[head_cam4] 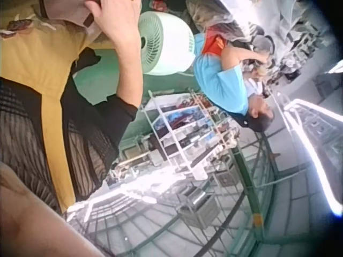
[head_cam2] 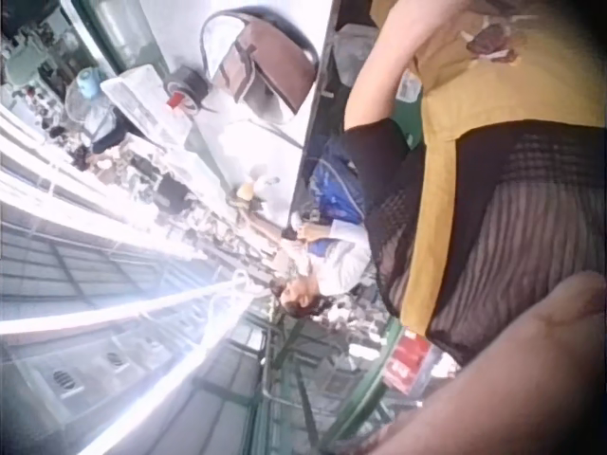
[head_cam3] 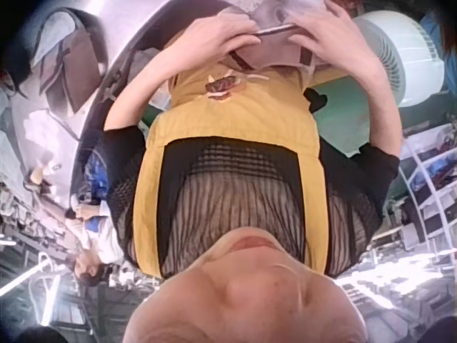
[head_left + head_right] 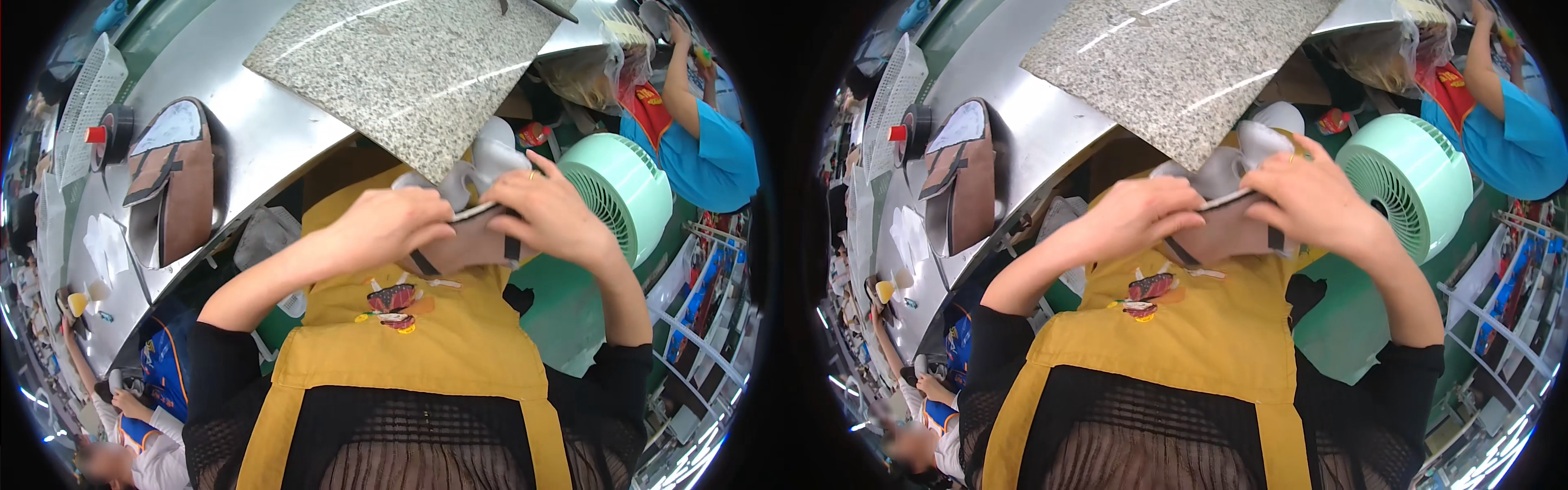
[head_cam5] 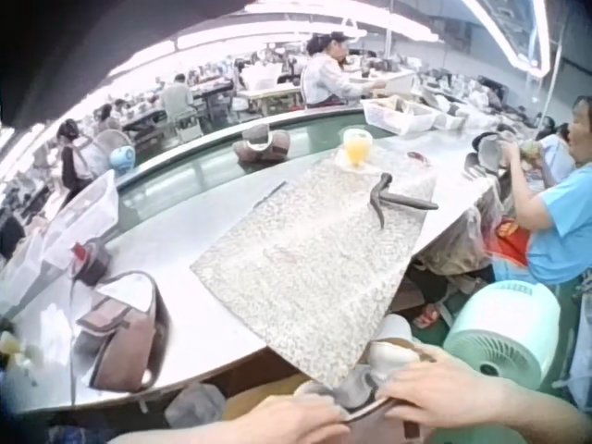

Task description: The person assembles slipper shoes on a factory assembly line. They apply glue to the sole of the slipper using a yellow bottle, then use a hammer to secure the upper part to the sole. The process is repeated for a second slipper.

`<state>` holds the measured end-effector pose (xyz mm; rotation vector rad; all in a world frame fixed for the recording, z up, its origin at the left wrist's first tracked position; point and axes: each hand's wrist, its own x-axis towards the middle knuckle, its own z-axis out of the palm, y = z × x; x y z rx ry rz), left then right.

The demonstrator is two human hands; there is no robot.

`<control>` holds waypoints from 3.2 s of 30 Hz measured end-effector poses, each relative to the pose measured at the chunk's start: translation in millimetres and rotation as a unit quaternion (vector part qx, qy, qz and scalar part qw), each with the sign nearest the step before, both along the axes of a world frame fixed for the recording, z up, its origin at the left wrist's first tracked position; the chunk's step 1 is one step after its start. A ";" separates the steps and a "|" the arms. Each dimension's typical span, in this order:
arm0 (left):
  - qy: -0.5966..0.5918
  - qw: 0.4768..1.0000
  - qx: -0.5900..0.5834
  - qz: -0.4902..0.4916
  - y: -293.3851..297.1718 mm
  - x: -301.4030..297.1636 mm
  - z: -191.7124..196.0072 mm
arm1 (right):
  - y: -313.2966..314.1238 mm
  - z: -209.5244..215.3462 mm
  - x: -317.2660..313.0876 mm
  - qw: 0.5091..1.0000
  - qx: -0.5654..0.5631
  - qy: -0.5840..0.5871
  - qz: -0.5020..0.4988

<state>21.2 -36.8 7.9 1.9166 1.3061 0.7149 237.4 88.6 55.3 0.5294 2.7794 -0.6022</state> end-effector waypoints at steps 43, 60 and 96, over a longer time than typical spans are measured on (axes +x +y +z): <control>0.154 0.957 0.143 0.202 65.5 0.9 -9.2 | 65.3 -24.1 -49.6 0.986 -0.029 0.155 -0.062; 0.124 0.963 0.162 0.177 74.6 1.6 -17.3 | 58.8 -41.5 -44.4 0.961 0.087 0.261 0.016; 0.188 0.928 0.320 -0.031 80.1 -14.2 -18.2 | 38.0 27.7 -15.0 0.923 -0.277 0.108 -0.243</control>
